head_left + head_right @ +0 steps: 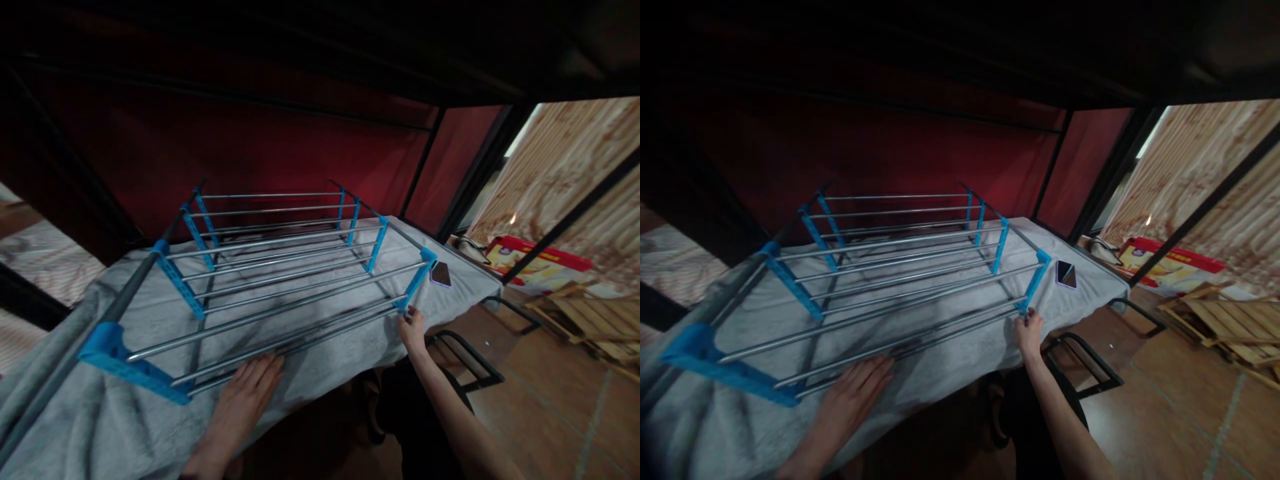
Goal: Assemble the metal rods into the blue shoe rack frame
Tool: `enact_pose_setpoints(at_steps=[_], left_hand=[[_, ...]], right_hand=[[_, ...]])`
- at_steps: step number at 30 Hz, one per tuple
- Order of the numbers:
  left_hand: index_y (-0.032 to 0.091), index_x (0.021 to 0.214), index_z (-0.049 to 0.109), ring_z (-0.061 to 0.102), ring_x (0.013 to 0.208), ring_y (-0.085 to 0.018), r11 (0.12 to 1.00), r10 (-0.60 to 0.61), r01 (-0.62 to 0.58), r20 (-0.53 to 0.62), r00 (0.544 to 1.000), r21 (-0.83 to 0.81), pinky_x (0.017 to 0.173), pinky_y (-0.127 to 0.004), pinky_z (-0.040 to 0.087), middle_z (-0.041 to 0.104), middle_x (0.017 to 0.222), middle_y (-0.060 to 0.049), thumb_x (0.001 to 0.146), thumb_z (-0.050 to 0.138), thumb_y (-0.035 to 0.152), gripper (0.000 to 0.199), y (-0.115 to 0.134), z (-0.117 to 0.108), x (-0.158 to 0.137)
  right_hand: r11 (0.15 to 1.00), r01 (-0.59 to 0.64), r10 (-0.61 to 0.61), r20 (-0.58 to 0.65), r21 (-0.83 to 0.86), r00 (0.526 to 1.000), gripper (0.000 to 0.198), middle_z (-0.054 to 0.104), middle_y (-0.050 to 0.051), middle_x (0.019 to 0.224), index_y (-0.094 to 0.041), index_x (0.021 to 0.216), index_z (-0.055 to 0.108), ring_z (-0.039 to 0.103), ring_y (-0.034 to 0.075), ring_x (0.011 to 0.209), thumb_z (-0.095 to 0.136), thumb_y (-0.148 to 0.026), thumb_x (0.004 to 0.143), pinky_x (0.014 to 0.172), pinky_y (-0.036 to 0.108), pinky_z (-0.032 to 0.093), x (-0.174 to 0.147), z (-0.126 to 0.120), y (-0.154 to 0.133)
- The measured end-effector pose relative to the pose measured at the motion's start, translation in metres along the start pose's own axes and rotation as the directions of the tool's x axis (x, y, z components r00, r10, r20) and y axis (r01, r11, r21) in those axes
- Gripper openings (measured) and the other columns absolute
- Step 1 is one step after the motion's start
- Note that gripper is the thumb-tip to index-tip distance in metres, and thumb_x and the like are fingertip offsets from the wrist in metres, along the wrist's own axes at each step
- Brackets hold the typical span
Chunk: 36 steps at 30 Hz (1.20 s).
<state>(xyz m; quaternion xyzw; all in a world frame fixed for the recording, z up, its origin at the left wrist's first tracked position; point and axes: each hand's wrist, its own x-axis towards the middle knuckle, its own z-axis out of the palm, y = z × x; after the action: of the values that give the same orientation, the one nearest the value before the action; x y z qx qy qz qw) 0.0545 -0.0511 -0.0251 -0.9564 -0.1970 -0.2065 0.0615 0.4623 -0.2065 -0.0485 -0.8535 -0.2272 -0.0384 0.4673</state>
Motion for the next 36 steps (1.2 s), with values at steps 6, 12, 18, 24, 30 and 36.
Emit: enact_pose_setpoints(at_steps=[6, 12, 18, 24, 30, 36], left_hand=[[0.026, 0.116, 0.065, 0.069, 0.090, -0.018, 0.995, 0.102, -0.092, -0.328, 0.939, 0.044, 0.091, -0.033, 0.049, 0.074, 0.094, -0.003, 0.089, 0.060, 0.011, 0.031, 0.017, -0.045, -0.015], [0.023, 0.102, 0.064, 0.062, 0.089, -0.022, 0.941, -0.281, 0.322, -0.761, 0.584, -0.100, 0.082, -0.038, 0.048, 0.061, 0.089, -0.004, 0.085, 0.062, 0.019, 0.017, -0.014, -0.098, -0.026], [0.017, 0.126, 0.059, 0.061, 0.106, -0.024, 0.480, -0.877, 0.347, -0.448, 0.173, -0.806, 0.097, -0.041, 0.047, 0.064, 0.119, -0.012, 0.099, 0.038, 0.051, 0.048, -0.056, -0.090, -0.021], [0.019, 0.120, 0.063, 0.062, 0.109, -0.026, 0.388, -0.917, 0.415, -0.298, 0.266, -0.823, 0.098, -0.040, 0.047, 0.067, 0.119, -0.010, 0.094, 0.049, 0.055, 0.047, -0.054, -0.085, -0.021], [0.020, 0.126, 0.060, 0.061, 0.079, -0.019, 0.358, -0.912, 0.327, -0.253, 0.322, -0.874, 0.076, -0.033, 0.049, 0.067, 0.086, -0.003, 0.097, 0.047, 0.050, 0.044, -0.052, -0.090, -0.011], [0.019, 0.121, 0.062, 0.055, 0.070, -0.018, 0.328, -0.930, 0.322, -0.244, 0.275, -0.888, 0.064, -0.030, 0.047, 0.060, 0.077, -0.002, 0.096, 0.046, 0.055, 0.047, -0.046, -0.091, -0.003]], right_hand=[[0.872, 0.425, -0.456, 0.089, 0.245, 0.885, 0.021, 0.067, 0.008, 0.096, -0.022, 0.100, 0.061, 0.066, 0.023, 0.092, 0.042, -0.027, 0.092, 0.082, 0.039, 0.054, -0.052, -0.002, -0.054], [0.397, 0.867, -0.908, -0.009, 0.301, 0.419, 0.034, 0.068, 0.009, 0.113, -0.027, 0.116, 0.063, 0.066, 0.023, 0.105, 0.049, -0.007, 0.091, 0.088, 0.043, 0.054, -0.097, 0.001, -0.139], [0.131, 0.970, -0.989, -0.042, 0.206, 0.142, 0.031, 0.070, 0.007, 0.115, -0.021, 0.117, 0.064, 0.061, 0.021, 0.114, 0.055, -0.005, 0.092, 0.108, 0.044, 0.040, -0.119, 0.028, -0.217], [0.120, 0.981, -0.984, 0.153, 0.155, 0.096, 0.038, 0.067, 0.009, 0.122, -0.016, 0.132, 0.057, 0.059, 0.022, 0.114, 0.052, -0.007, 0.097, 0.107, 0.043, 0.035, -0.118, 0.048, -0.243], [0.135, 0.975, -0.989, 0.080, 0.179, 0.122, 0.031, 0.070, 0.008, 0.101, -0.017, 0.126, 0.061, 0.061, 0.020, 0.090, 0.055, -0.010, 0.097, 0.085, 0.036, 0.042, -0.110, 0.044, -0.257], [0.132, 0.972, -0.991, 0.035, 0.192, 0.128, 0.029, 0.070, 0.007, 0.098, -0.017, 0.123, 0.063, 0.062, 0.020, 0.090, 0.057, -0.008, 0.096, 0.084, 0.035, 0.042, -0.111, 0.043, -0.261]])
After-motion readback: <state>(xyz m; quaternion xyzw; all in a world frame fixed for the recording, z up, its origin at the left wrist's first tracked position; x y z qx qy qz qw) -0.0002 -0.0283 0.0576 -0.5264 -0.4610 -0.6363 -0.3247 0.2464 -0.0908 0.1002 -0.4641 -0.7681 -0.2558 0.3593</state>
